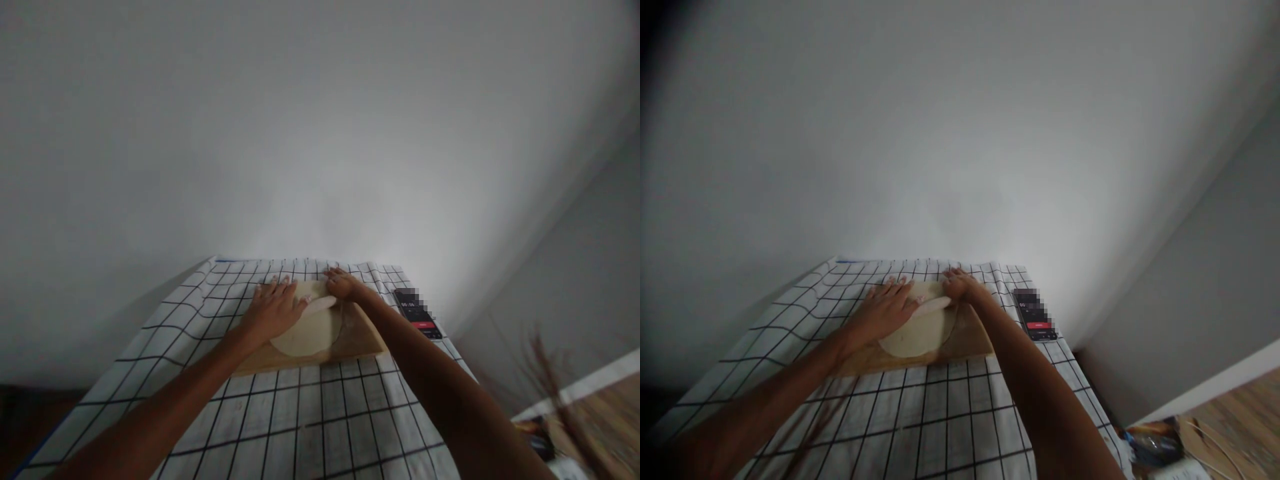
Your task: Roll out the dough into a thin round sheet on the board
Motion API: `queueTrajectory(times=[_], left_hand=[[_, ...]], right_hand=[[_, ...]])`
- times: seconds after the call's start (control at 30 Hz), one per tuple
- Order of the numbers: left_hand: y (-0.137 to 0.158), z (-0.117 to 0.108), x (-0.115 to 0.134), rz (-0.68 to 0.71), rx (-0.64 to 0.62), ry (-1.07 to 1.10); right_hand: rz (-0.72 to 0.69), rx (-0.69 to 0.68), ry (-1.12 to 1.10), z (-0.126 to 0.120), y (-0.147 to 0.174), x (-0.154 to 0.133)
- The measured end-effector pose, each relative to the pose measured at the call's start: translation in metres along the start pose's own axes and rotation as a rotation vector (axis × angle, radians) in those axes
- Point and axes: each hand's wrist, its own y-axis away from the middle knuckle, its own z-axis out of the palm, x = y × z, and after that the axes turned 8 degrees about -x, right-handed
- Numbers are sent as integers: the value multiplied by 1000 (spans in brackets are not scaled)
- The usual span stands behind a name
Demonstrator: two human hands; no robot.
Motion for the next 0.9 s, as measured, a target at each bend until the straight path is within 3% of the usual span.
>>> queueTrajectory(times=[0.2,0.4,0.53,0.67,0.9], left_hand=[[29,-8,22,95,59,28],[94,-17,44,240,96,36],[120,-18,47,321,137,-4],[103,-18,36,330,118,-13],[35,-16,19,266,88,-63]], right_hand=[[74,75,53,12,66,-11],[15,169,-17,24,149,-42],[27,202,-46,33,175,-49],[-13,186,-74,26,167,-45],[-94,165,-92,18,137,-35]])
